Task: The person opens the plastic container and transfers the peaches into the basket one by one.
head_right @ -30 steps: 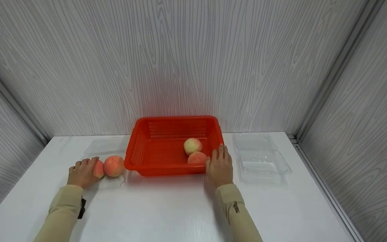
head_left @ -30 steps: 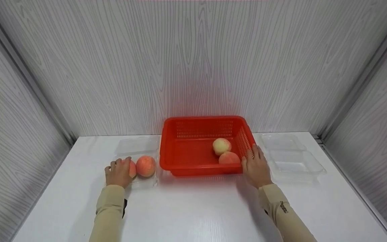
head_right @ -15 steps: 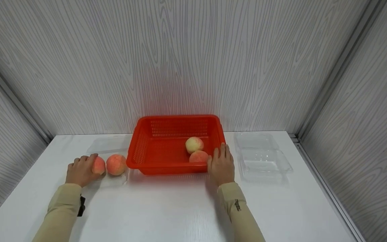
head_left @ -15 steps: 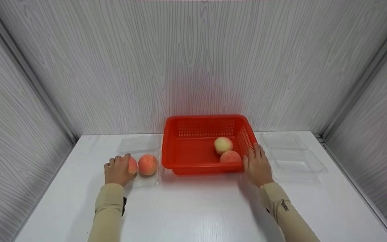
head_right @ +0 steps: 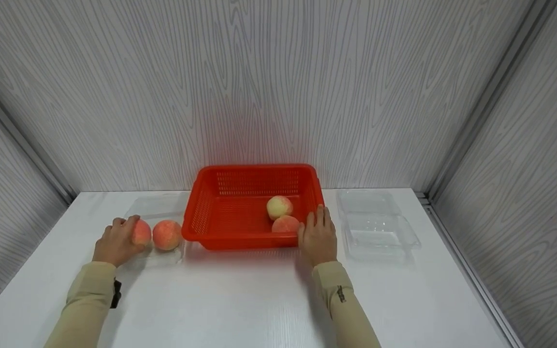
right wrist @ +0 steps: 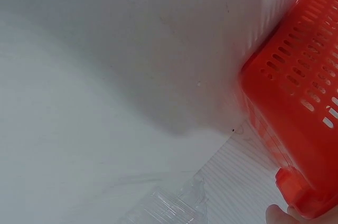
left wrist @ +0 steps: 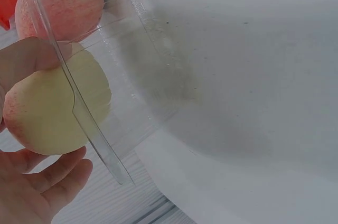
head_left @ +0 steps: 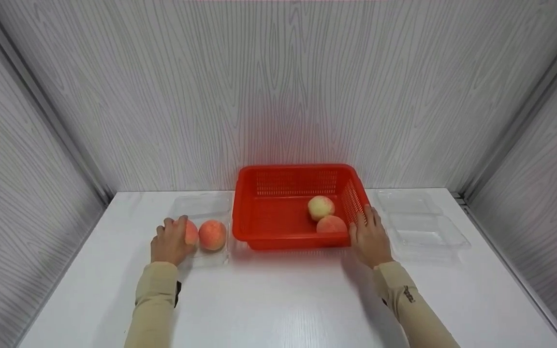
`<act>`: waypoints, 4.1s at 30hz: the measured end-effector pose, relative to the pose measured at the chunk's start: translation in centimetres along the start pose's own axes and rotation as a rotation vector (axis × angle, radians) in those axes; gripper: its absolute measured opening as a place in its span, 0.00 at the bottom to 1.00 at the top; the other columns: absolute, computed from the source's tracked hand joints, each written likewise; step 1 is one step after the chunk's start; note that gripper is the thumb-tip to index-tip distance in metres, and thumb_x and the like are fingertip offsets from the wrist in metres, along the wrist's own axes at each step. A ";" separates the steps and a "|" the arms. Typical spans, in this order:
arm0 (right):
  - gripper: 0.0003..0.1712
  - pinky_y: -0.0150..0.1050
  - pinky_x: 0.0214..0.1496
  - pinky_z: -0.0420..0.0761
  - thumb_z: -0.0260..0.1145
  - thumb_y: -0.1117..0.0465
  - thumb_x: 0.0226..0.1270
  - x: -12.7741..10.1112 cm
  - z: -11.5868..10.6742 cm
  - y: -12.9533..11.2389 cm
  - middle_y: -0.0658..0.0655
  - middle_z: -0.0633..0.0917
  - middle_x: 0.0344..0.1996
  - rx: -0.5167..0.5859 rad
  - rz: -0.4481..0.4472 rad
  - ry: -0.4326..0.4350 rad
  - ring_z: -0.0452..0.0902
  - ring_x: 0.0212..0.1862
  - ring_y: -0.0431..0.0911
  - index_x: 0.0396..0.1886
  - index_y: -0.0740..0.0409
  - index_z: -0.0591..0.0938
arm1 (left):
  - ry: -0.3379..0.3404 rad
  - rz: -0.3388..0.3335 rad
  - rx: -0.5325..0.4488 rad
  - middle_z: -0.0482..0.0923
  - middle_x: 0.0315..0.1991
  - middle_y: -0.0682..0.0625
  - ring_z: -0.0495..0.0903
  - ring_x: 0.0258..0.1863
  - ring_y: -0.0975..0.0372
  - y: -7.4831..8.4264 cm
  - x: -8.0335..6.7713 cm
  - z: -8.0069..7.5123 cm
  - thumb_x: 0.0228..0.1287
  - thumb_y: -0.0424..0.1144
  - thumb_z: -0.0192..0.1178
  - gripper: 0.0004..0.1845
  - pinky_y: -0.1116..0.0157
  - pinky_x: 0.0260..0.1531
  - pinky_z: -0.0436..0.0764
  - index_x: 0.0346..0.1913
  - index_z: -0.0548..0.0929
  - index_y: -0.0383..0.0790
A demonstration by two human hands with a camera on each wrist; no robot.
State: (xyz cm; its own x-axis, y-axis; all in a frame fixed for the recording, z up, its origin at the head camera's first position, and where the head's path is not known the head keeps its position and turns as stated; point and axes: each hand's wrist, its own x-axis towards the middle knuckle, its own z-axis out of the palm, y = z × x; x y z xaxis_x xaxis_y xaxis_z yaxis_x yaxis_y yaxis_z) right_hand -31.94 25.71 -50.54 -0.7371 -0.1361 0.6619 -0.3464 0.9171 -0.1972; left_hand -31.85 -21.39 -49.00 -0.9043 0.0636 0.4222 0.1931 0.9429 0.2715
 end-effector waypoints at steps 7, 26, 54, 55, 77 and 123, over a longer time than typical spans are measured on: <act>0.22 0.66 0.60 0.75 0.55 0.64 0.73 0.0 0.3 0.4 0.80 0.72 0.62 -0.006 0.011 -0.020 0.66 0.65 0.74 0.55 0.81 0.75 | -0.083 -0.075 -0.087 0.67 0.52 0.21 0.74 0.46 0.28 -0.1 0.2 -0.6 0.49 0.30 0.69 0.35 0.33 0.29 0.80 0.63 0.70 0.29; 0.23 0.66 0.60 0.75 0.55 0.63 0.74 0.0 0.0 0.2 0.80 0.71 0.63 -0.001 0.030 -0.044 0.65 0.66 0.73 0.57 0.80 0.74 | -0.073 -0.075 -0.114 0.67 0.53 0.22 0.73 0.49 0.29 1.1 0.7 -0.9 0.49 0.30 0.72 0.38 0.34 0.34 0.81 0.65 0.70 0.28; 0.23 0.65 0.57 0.77 0.53 0.63 0.73 0.1 0.4 0.3 0.80 0.72 0.61 -0.016 -0.011 0.005 0.67 0.64 0.73 0.56 0.80 0.75 | -0.006 -0.009 -0.139 0.69 0.53 0.24 0.75 0.48 0.32 3.2 1.7 -1.8 0.52 0.32 0.73 0.36 0.37 0.37 0.83 0.65 0.72 0.28; 0.22 0.65 0.57 0.77 0.54 0.64 0.73 0.1 0.4 0.2 0.80 0.72 0.60 -0.015 -0.017 0.015 0.67 0.63 0.73 0.56 0.80 0.75 | -0.001 -0.005 -0.142 0.69 0.53 0.24 0.75 0.48 0.32 3.3 1.7 -1.9 0.52 0.32 0.73 0.36 0.37 0.37 0.83 0.65 0.72 0.27; 0.22 0.66 0.57 0.76 0.53 0.64 0.73 -0.3 -0.3 -0.2 0.80 0.71 0.62 0.002 0.024 -0.046 0.65 0.65 0.73 0.57 0.80 0.74 | 0.045 0.020 -0.214 0.70 0.52 0.25 0.74 0.47 0.33 6.2 2.7 -1.4 0.50 0.32 0.70 0.35 0.37 0.33 0.83 0.64 0.74 0.29; 0.29 0.65 0.66 0.67 0.50 0.63 0.75 0.4 -0.4 -0.9 0.84 0.66 0.65 0.053 0.072 -0.129 0.66 0.61 0.76 0.63 0.87 0.66 | 0.049 0.063 -0.231 0.71 0.57 0.31 0.75 0.53 0.38 11.0 4.2 -1.2 0.51 0.32 0.71 0.37 0.42 0.42 0.84 0.68 0.74 0.33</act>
State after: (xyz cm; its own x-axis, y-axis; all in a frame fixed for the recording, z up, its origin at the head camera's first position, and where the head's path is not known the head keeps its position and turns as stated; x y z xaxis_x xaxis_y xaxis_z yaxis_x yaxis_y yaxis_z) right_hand -31.71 25.02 -49.78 -0.8283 -0.1205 0.5472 -0.3173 0.9058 -0.2809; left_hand -33.03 -11.14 -43.21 -0.8693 0.0988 0.4844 0.3357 0.8373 0.4317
